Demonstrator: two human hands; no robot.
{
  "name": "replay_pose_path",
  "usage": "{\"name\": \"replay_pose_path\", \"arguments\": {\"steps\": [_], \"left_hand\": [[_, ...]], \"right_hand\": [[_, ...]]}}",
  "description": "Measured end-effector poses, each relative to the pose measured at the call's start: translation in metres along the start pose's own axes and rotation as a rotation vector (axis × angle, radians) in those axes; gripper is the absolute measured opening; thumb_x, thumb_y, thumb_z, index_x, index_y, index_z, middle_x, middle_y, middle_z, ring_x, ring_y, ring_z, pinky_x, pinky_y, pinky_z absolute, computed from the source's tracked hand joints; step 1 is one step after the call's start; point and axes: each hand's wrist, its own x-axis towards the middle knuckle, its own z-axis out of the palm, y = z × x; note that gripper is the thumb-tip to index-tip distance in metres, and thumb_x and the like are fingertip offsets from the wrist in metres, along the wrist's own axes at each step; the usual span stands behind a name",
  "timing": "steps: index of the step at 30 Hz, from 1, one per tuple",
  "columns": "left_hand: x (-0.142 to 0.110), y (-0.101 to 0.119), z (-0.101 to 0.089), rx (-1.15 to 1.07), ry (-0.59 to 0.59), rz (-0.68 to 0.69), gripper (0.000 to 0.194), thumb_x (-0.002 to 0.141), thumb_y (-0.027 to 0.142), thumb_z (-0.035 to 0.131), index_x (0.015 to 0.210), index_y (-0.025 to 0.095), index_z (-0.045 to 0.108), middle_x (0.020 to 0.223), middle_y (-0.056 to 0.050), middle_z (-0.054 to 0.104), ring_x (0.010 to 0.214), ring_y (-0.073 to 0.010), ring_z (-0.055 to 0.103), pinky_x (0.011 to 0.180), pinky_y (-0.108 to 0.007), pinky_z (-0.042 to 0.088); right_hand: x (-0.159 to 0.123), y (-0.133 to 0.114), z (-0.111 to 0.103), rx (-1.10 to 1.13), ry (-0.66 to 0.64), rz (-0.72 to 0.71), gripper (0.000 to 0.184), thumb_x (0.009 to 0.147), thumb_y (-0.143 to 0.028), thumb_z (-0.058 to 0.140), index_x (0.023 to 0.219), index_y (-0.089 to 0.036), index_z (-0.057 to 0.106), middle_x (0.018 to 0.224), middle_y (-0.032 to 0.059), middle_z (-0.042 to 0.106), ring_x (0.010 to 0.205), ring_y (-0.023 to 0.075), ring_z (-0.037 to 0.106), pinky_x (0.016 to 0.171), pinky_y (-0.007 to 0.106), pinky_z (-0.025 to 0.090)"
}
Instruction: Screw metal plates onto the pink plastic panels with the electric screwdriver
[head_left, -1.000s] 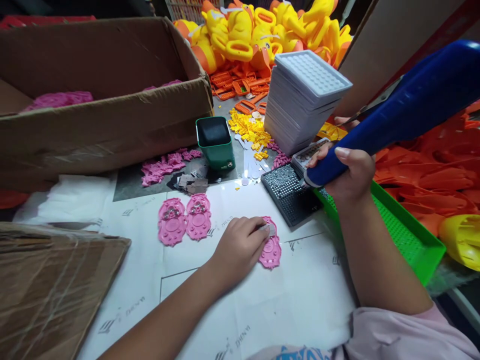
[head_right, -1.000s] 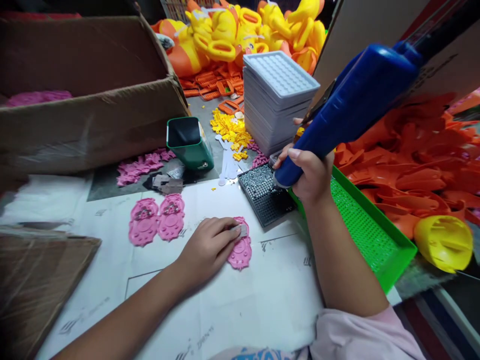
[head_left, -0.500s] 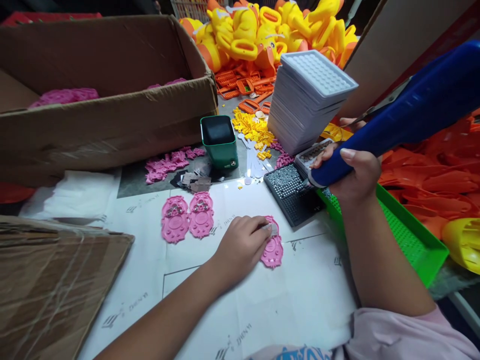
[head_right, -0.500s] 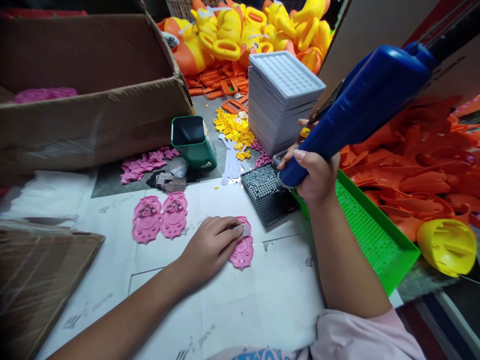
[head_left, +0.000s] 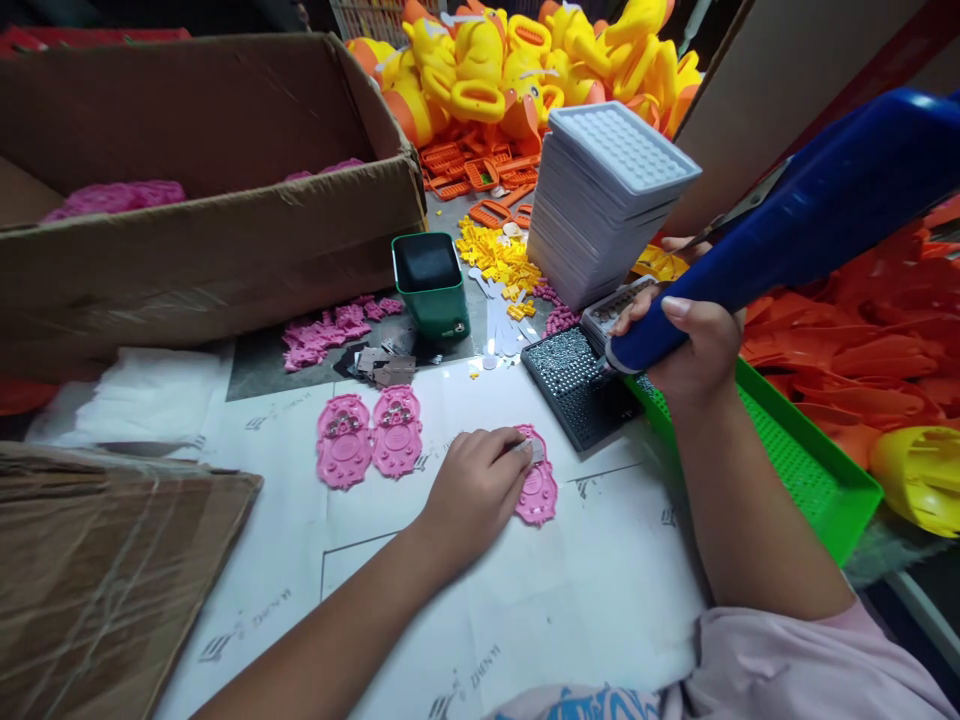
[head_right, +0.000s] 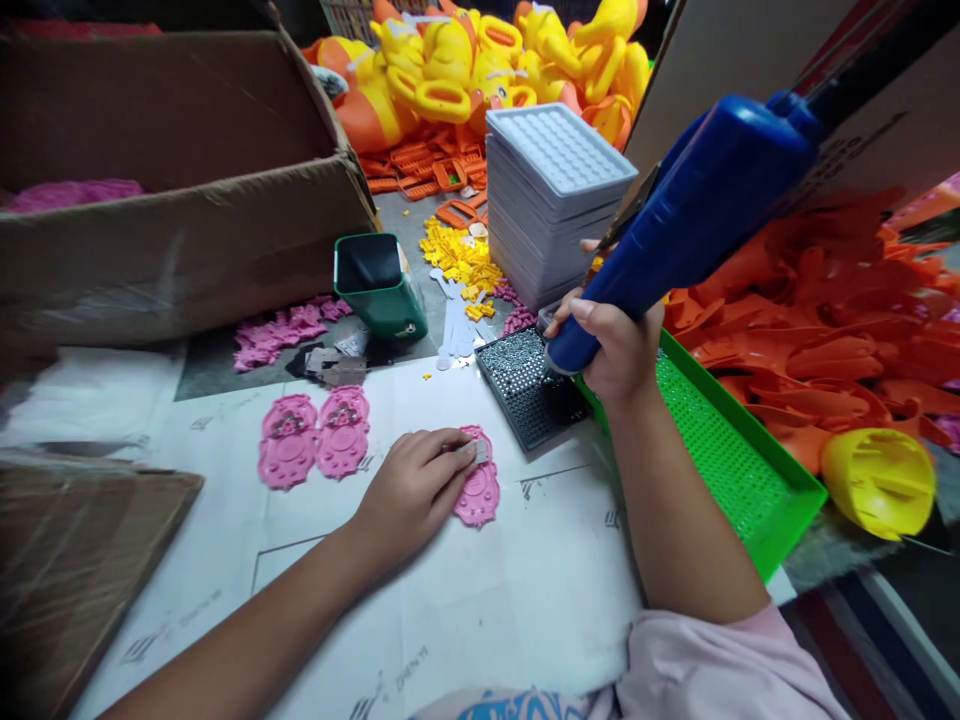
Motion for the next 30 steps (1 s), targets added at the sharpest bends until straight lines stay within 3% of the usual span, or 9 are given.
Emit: {"name": "replay_pose_path", "arguments": {"steps": [6,10,15,20,30], "left_hand": [[0.000,-0.001,0.001,0.003,0.013,0.007,0.018,0.092,0.015,0.048,0.098,0.016,0.065,0.100,-0.010,0.066,0.084,-0.0206,0.059,0.071,-0.036,0.046],[0.000,0.000,0.001,-0.007,0.013,0.008,0.018,0.091,0.014,0.048,0.098,0.016,0.065,0.101,-0.010,0.066,0.082,-0.0201,0.058,0.070,-0.035,0.045],[0.000,0.001,0.001,-0.005,0.019,-0.012,0.016,0.091,0.013,0.049,0.093,0.015,0.065,0.101,-0.009,0.067,0.081,-0.0202,0.058,0.069,-0.035,0.043],[0.000,0.002,-0.001,0.000,0.027,-0.036,0.016,0.091,0.014,0.049,0.092,0.016,0.064,0.101,-0.009,0.067,0.082,-0.0200,0.057,0.071,-0.035,0.042],[0.002,0.003,-0.001,0.035,0.004,-0.041,0.018,0.090,0.013,0.048,0.083,0.015,0.064,0.098,-0.008,0.067,0.080,-0.0196,0.057,0.068,-0.033,0.040]], "right_hand": [[0.000,-0.009,-0.002,0.023,-0.035,-0.012,0.016,0.062,-0.033,0.066,0.074,-0.026,0.057,0.056,-0.0038,0.057,0.047,0.0161,0.055,0.047,0.032,0.046],[-0.005,-0.028,0.010,0.049,-0.056,-0.031,0.018,0.063,-0.028,0.064,0.081,-0.028,0.062,0.054,-0.0037,0.057,0.046,0.0163,0.055,0.045,0.031,0.044],[-0.020,-0.042,0.033,0.118,-0.230,0.169,0.038,0.057,-0.032,0.070,0.094,-0.028,0.063,0.052,-0.0039,0.060,0.044,0.0204,0.057,0.044,0.035,0.047],[-0.035,-0.029,0.041,0.215,-0.417,0.276,0.049,0.057,-0.035,0.078,0.102,-0.031,0.059,0.059,-0.0025,0.064,0.050,0.0216,0.061,0.051,0.038,0.050],[-0.046,-0.007,0.046,0.241,-0.386,0.230,0.047,0.060,-0.034,0.075,0.104,-0.029,0.060,0.060,-0.0015,0.064,0.051,0.0214,0.060,0.051,0.037,0.050]]}}
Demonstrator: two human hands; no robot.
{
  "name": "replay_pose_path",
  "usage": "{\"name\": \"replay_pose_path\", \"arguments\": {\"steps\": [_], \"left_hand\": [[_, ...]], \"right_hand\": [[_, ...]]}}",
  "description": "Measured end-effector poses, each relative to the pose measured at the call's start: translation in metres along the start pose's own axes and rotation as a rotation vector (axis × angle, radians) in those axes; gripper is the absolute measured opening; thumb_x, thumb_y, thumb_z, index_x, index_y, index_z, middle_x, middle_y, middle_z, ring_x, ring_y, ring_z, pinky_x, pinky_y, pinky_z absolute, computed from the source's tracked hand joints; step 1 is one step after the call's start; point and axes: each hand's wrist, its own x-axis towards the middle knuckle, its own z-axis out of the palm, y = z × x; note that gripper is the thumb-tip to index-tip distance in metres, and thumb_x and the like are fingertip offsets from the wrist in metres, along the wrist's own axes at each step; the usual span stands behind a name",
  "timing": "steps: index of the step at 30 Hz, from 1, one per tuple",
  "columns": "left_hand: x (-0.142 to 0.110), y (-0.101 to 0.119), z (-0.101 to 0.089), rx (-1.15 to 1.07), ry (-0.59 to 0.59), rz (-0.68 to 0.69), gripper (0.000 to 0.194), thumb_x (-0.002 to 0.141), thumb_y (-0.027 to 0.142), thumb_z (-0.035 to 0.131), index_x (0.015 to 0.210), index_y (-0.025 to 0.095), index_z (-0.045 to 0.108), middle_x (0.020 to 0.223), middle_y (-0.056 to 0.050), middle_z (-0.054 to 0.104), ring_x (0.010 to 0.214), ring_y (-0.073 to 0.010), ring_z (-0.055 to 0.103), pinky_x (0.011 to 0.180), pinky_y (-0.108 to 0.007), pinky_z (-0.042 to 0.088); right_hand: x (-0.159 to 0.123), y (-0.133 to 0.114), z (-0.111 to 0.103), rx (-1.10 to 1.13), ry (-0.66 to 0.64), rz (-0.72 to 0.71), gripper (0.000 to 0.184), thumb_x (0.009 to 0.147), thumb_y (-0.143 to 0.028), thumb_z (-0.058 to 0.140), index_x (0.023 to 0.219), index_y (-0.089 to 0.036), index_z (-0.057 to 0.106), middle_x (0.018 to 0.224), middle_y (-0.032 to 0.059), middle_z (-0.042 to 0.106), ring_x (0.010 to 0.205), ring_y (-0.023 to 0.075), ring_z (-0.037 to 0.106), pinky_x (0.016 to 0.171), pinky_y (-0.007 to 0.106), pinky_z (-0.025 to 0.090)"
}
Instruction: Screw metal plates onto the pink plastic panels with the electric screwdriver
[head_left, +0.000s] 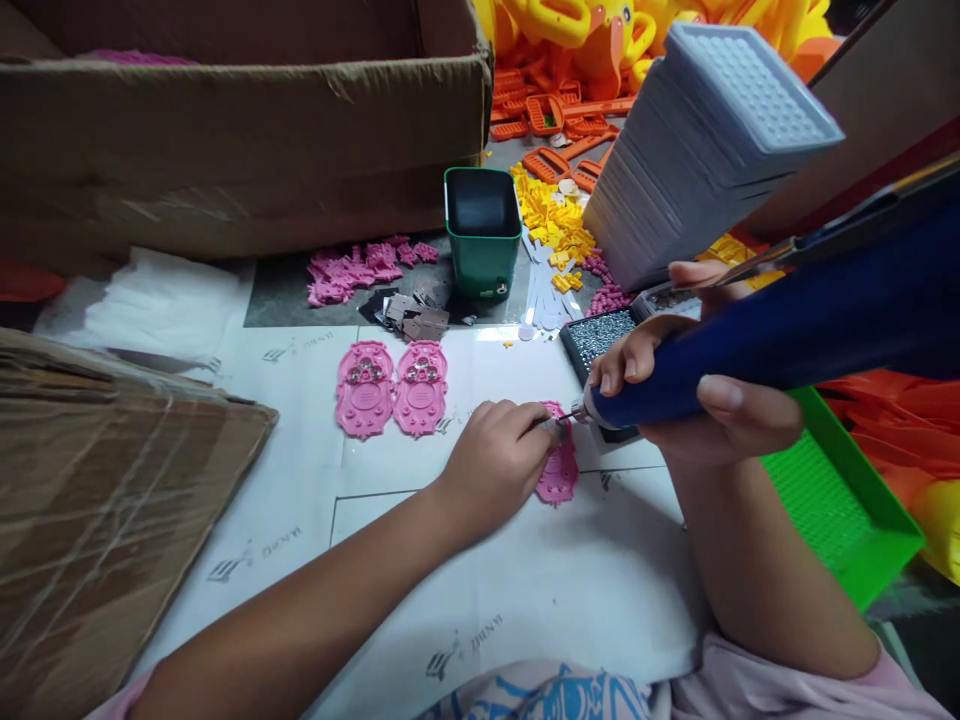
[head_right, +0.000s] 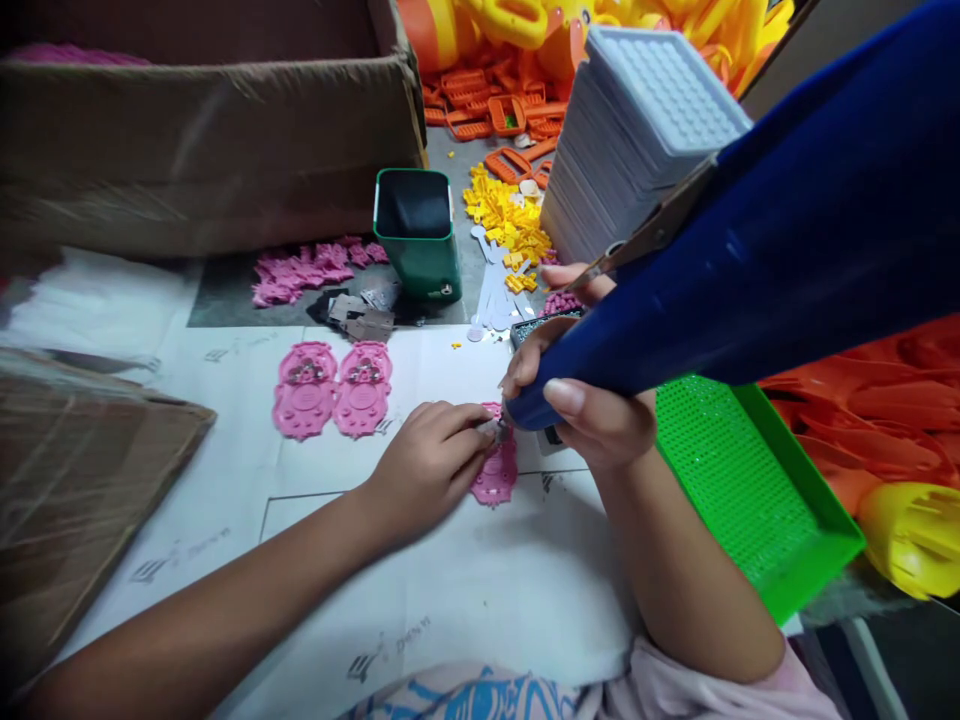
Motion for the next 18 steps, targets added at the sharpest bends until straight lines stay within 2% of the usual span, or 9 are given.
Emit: {"name": "replay_pose_path", "arguments": {"steps": [15,18], "left_hand": [[0.0006,0.0001,0.0006,-0.005,-0.033,-0.024,0.018,0.088,0.012,0.049,0.086,0.015,0.067,0.098,-0.009,0.066,0.083,-0.0212,0.057,0.070,-0.034,0.043],[-0.0010,0.0011,0.0025,-0.021,-0.002,-0.060,0.018,0.088,0.014,0.050,0.091,0.014,0.068,0.110,-0.013,0.063,0.094,-0.0243,0.056,0.078,-0.038,0.046]], "right_hand": [[-0.0015,0.0042,-0.0006,0.013,-0.053,-0.042,0.046,0.063,-0.032,0.074,0.106,-0.026,0.058,0.062,-0.0006,0.064,0.053,0.0204,0.062,0.049,0.034,0.049],[-0.0019,0.0046,-0.0006,-0.028,-0.089,-0.052,0.046,0.063,-0.033,0.074,0.106,-0.026,0.058,0.062,-0.0008,0.064,0.052,0.0199,0.060,0.048,0.034,0.047]]}}
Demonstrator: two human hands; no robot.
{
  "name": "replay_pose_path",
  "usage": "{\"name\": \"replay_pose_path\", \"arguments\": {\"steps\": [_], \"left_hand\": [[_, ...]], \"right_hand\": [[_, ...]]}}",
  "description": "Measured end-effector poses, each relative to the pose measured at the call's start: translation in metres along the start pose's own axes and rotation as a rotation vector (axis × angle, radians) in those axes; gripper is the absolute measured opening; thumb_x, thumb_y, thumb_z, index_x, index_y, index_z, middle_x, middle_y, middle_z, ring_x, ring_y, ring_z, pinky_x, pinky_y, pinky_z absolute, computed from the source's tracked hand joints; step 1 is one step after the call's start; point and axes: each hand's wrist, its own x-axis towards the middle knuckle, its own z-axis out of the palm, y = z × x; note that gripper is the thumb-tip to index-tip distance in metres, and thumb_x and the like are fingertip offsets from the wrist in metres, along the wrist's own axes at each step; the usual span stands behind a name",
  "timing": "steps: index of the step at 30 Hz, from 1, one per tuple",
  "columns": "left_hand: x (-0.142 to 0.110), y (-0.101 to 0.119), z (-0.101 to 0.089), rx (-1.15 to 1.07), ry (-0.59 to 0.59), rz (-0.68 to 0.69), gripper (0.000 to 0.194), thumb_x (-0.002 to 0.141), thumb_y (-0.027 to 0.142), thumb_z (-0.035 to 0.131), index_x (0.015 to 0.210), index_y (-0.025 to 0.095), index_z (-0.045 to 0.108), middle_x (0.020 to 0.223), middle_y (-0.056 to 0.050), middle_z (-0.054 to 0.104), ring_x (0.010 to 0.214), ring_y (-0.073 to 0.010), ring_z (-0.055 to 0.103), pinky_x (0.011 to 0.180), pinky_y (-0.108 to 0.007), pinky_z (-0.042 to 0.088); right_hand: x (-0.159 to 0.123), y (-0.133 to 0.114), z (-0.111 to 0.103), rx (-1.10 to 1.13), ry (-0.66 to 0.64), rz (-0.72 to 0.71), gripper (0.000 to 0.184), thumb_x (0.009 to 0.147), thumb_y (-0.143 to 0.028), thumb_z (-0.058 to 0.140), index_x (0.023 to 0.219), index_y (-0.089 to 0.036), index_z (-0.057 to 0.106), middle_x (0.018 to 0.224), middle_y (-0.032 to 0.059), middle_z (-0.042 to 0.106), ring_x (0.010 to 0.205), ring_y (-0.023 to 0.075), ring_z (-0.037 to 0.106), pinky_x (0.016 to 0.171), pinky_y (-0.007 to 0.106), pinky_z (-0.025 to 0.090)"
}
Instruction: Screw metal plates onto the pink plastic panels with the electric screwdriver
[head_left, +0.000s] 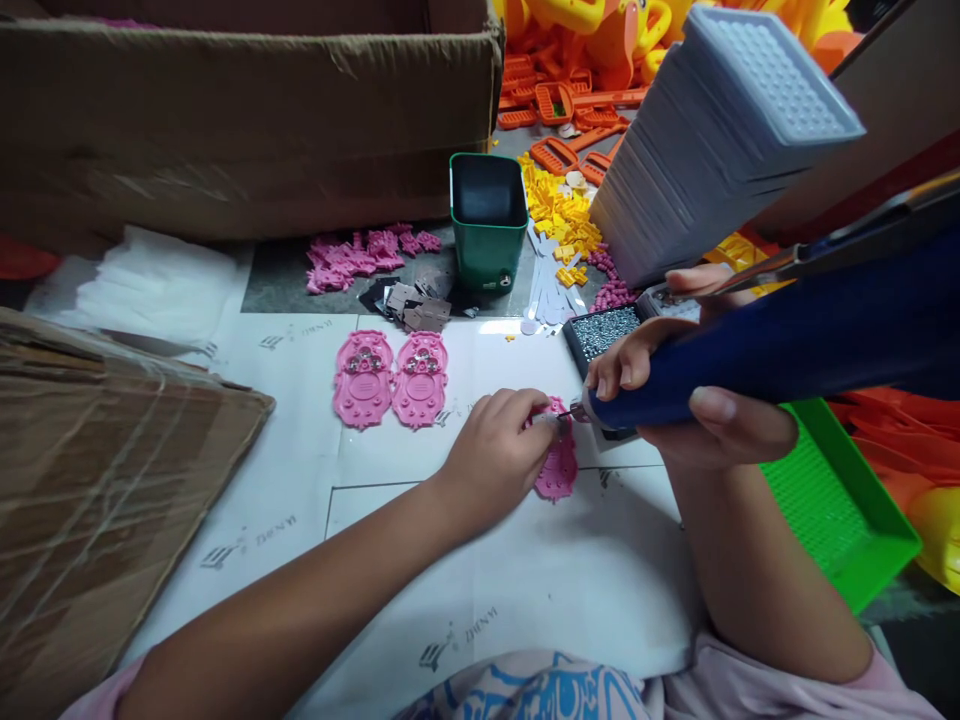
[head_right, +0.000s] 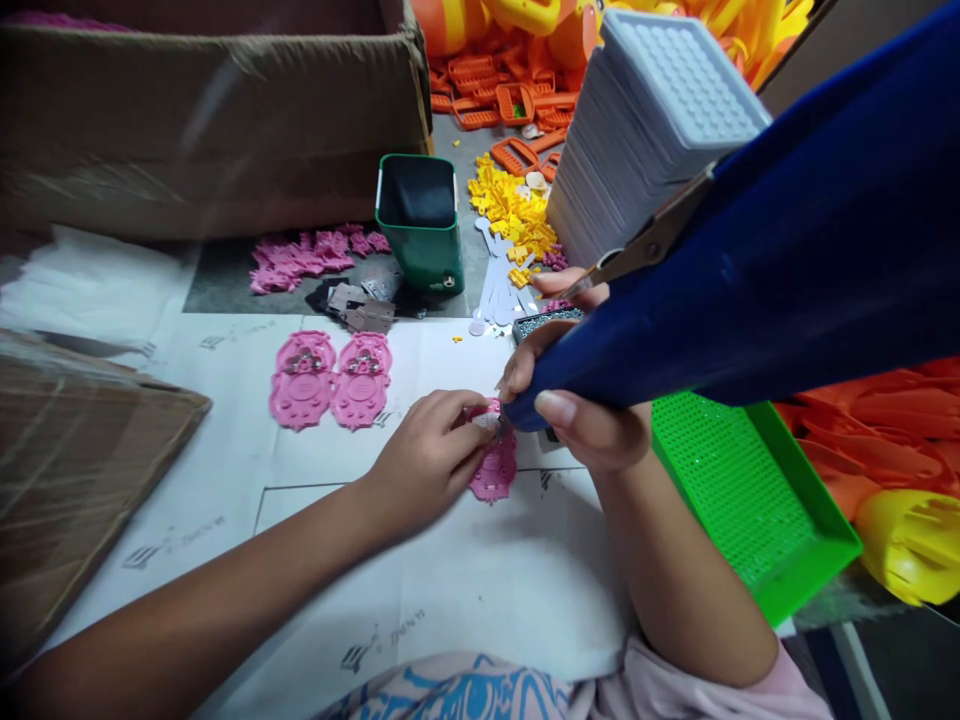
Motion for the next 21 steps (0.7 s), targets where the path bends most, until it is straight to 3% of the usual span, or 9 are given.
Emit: {"name": "replay_pose_path", "arguments": {"steps": [4,16,21], "left_hand": [[-0.0013,0.0007,0.0014,0.008,-0.030,-0.029,0.019,0.088,0.016,0.052,0.095,0.015,0.069,0.126,-0.015,0.057,0.101,-0.0267,0.053,0.082,-0.043,0.046],[0.0062,-0.0007,-0.0051,-0.137,-0.114,-0.138,0.015,0.083,0.012,0.056,0.085,0.019,0.070,0.111,-0.009,0.058,0.098,-0.0247,0.048,0.084,-0.040,0.045],[0.0049,-0.0059,-0.0055,-0.155,-0.104,-0.076,0.015,0.085,0.014,0.055,0.086,0.019,0.070,0.111,-0.009,0.058,0.097,-0.0237,0.049,0.083,-0.039,0.045]], "right_hand": [[-0.0004,0.0007,-0.0001,-0.073,-0.037,-0.025,0.044,0.065,-0.033,0.072,0.106,-0.027,0.057,0.064,-0.0005,0.064,0.053,0.0204,0.060,0.049,0.036,0.048],[0.0012,0.0041,0.0015,-0.126,-0.108,0.002,0.037,0.068,-0.035,0.071,0.100,-0.031,0.054,0.066,-0.0027,0.061,0.054,0.0191,0.060,0.049,0.035,0.050],[0.0057,-0.0011,-0.0039,-0.034,-0.093,0.025,0.049,0.062,-0.038,0.073,0.108,-0.028,0.058,0.062,-0.0021,0.063,0.050,0.0201,0.060,0.047,0.036,0.049]]}}
